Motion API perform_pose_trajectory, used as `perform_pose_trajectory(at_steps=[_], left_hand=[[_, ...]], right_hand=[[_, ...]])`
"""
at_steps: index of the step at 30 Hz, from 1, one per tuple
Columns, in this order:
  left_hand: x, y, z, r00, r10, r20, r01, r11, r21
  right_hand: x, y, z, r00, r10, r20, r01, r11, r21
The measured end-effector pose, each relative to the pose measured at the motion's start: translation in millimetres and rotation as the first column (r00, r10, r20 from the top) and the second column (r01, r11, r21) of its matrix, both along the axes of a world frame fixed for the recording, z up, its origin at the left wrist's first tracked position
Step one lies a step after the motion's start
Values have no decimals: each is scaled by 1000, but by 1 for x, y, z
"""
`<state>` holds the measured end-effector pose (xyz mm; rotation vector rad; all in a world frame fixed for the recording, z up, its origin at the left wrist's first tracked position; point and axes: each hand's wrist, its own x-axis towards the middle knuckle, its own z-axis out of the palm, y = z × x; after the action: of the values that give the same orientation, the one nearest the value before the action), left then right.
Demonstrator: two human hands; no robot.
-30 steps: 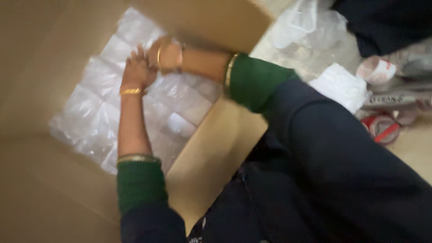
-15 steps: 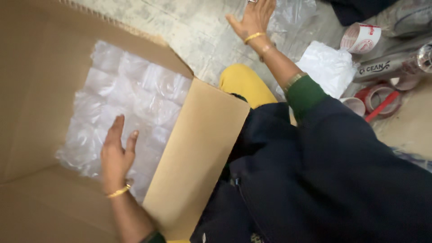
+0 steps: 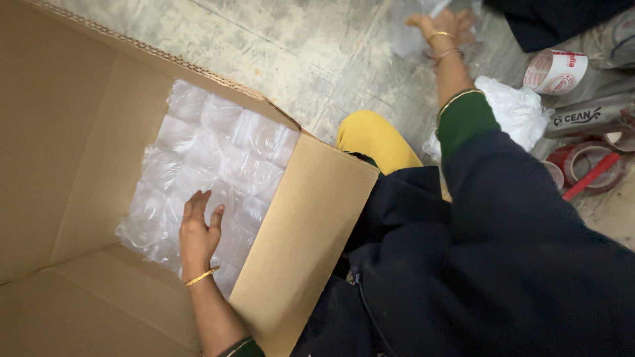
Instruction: The person sits on the floor and packs plastic-wrapped items into a large open cardboard box. They pick up plastic-bagged items from the floor, place them into the box in rows, and press the items down to arrange and level them inside the box.
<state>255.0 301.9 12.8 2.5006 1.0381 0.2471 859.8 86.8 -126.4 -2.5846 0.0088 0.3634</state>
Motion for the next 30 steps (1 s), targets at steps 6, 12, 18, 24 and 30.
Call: perform_pose_trajectory(at_steps=[6, 12, 18, 24, 30], left_hand=[[-1, 3, -2, 999, 38, 0, -38, 999, 10], [-9, 5, -10, 999, 37, -8, -37, 998, 41], [-9, 5, -8, 998, 54, 18, -54, 998, 14], [-10, 2, -4, 999, 46, 8, -46, 998, 41], [-13, -2, 1, 998, 48, 38, -51, 995, 88]], right_hand=[[0, -4, -12, 897, 435, -83, -443, 875, -195], [28, -15, -5, 745, 610, -269, -667, 685, -293], [3, -48, 3, 739, 638, -215, -671, 675, -307], [-16, -81, 2, 689, 686, -235, -725, 654, -215], [-106, -102, -23, 532, 847, 1, -693, 436, -574]])
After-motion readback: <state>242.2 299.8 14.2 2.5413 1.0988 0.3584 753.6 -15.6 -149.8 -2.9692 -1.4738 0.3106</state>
